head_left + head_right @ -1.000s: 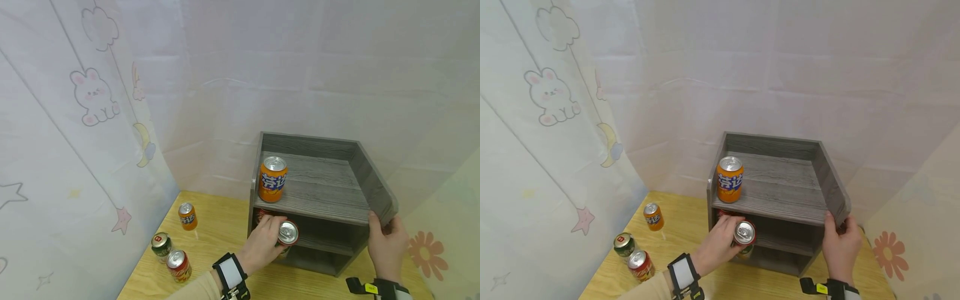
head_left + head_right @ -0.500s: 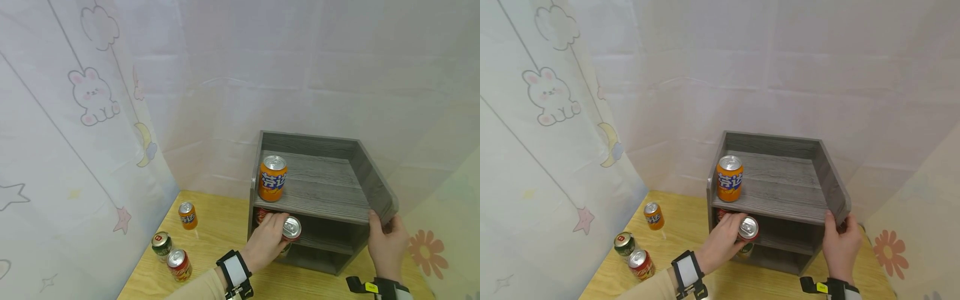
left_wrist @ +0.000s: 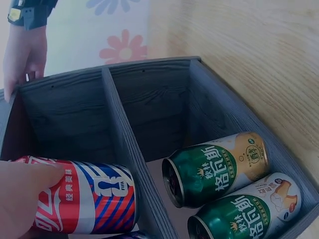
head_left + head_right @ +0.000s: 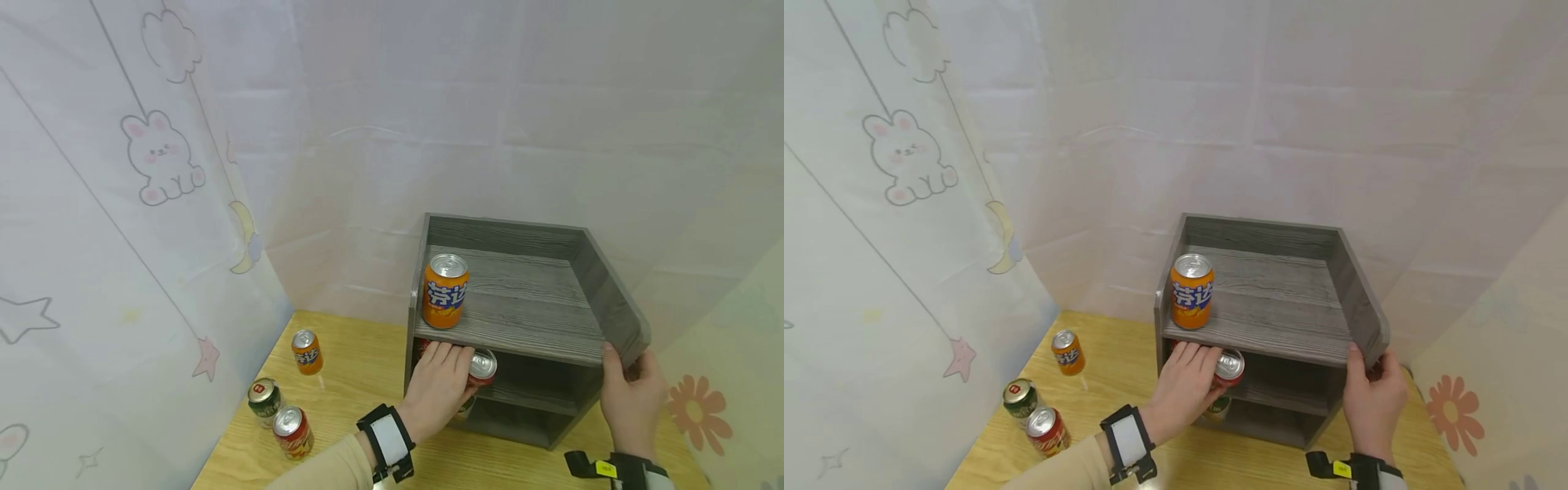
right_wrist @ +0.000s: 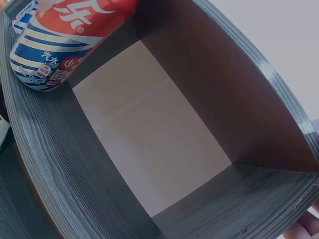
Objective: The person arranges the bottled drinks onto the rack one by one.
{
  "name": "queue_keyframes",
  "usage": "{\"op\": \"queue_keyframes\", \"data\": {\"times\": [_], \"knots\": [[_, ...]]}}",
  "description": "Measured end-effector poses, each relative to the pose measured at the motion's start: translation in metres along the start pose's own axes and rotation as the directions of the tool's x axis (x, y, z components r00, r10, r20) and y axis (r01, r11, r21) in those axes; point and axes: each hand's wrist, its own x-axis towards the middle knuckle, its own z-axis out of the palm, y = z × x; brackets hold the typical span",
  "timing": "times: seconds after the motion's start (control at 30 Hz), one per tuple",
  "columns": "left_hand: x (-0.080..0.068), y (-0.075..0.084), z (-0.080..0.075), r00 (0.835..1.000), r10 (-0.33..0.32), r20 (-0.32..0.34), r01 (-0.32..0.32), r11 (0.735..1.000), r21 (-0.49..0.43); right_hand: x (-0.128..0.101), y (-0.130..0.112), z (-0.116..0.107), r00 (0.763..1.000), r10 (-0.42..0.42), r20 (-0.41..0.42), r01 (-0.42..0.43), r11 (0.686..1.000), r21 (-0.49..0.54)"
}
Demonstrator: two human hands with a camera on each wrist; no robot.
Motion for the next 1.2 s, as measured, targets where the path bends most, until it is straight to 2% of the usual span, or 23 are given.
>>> {"op": "queue_keyframes", "data": {"times": [0.27,0.47,0.7,1.1,1.2], "knots": [[0.006,-0.006,0.005,0.996,-0.021,0.082,0.013,0.996,0.089,-0.001,-0.003,0.001,1.000,-0.001,-0.002,0.001,1.000,-0.010],[0.011,-0.009,0.005,0.993,-0.038,0.111,0.030,0.997,0.072,0.000,-0.005,0.001,1.000,-0.001,-0.003,0.001,1.000,-0.013],[0.016,-0.008,0.004,0.983,-0.063,0.174,0.050,0.996,0.079,0.001,-0.003,0.002,1.000,-0.003,-0.009,0.003,1.000,-0.003],[0.020,-0.006,0.005,0.974,-0.076,0.214,0.056,0.993,0.099,-0.002,-0.003,0.000,1.000,0.024,0.005,-0.024,1.000,-0.014],[0.021,-0.005,0.007,0.977,-0.080,0.200,0.061,0.993,0.101,-0.002,-0.003,0.001,1.000,0.021,0.000,-0.021,1.000,-0.016]]}}
